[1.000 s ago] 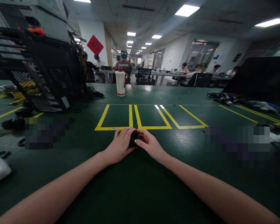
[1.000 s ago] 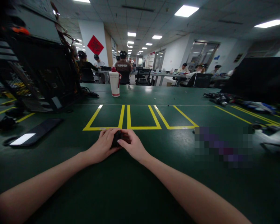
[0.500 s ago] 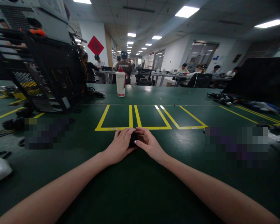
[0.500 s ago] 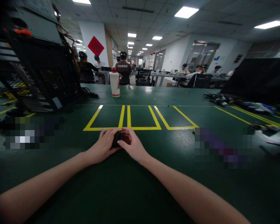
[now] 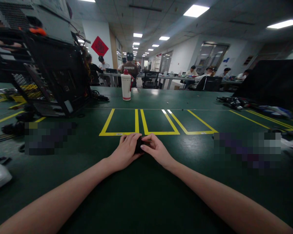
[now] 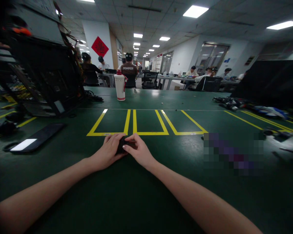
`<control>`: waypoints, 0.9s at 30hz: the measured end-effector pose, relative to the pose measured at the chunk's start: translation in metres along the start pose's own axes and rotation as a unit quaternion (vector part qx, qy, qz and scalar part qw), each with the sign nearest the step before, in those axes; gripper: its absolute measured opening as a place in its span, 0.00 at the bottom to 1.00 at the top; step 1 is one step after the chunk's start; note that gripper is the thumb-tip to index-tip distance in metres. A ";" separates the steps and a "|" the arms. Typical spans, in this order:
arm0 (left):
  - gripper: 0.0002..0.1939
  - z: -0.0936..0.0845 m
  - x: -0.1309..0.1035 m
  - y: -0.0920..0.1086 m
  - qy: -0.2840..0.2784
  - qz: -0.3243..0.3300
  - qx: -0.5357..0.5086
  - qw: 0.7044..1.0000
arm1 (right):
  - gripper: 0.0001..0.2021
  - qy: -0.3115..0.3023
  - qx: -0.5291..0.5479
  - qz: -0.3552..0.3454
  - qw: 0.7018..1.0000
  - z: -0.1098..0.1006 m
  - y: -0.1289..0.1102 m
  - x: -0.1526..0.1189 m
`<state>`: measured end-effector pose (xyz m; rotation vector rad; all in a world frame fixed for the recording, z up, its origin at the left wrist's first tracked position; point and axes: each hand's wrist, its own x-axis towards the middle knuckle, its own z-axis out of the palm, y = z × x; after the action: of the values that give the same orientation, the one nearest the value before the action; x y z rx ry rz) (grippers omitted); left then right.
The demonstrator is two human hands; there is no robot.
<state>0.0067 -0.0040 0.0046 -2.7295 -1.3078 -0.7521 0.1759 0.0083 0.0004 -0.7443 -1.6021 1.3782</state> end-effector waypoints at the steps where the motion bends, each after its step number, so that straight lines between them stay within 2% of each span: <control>1: 0.30 0.000 0.000 0.000 -0.001 -0.001 -0.002 1.000 | 0.12 0.003 -0.006 0.000 1.000 0.000 0.000 0.000; 5: 0.30 -0.003 0.000 0.001 -0.012 -0.008 -0.010 1.000 | 0.18 0.007 -0.024 0.017 1.000 -0.001 -0.002 0.000; 10: 0.30 -0.004 0.000 0.002 -0.016 -0.013 -0.008 1.000 | 0.15 -0.021 0.008 0.018 1.000 0.001 -0.005 -0.002; 15: 0.29 -0.004 0.000 0.002 -0.014 -0.004 -0.004 1.000 | 0.11 -0.010 0.010 0.010 1.000 0.001 -0.005 -0.002; 21: 0.30 -0.005 0.000 0.003 -0.018 -0.009 -0.011 1.000 | 0.18 0.006 -0.023 0.025 0.999 0.000 -0.006 -0.001; 27: 0.29 -0.005 0.000 0.003 -0.018 -0.010 -0.004 1.000 | 0.13 -0.016 0.008 0.016 1.000 0.001 -0.004 -0.002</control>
<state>0.0070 -0.0064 0.0093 -2.7527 -1.3429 -0.7150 0.1757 0.0054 0.0044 -0.7445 -1.6077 1.4301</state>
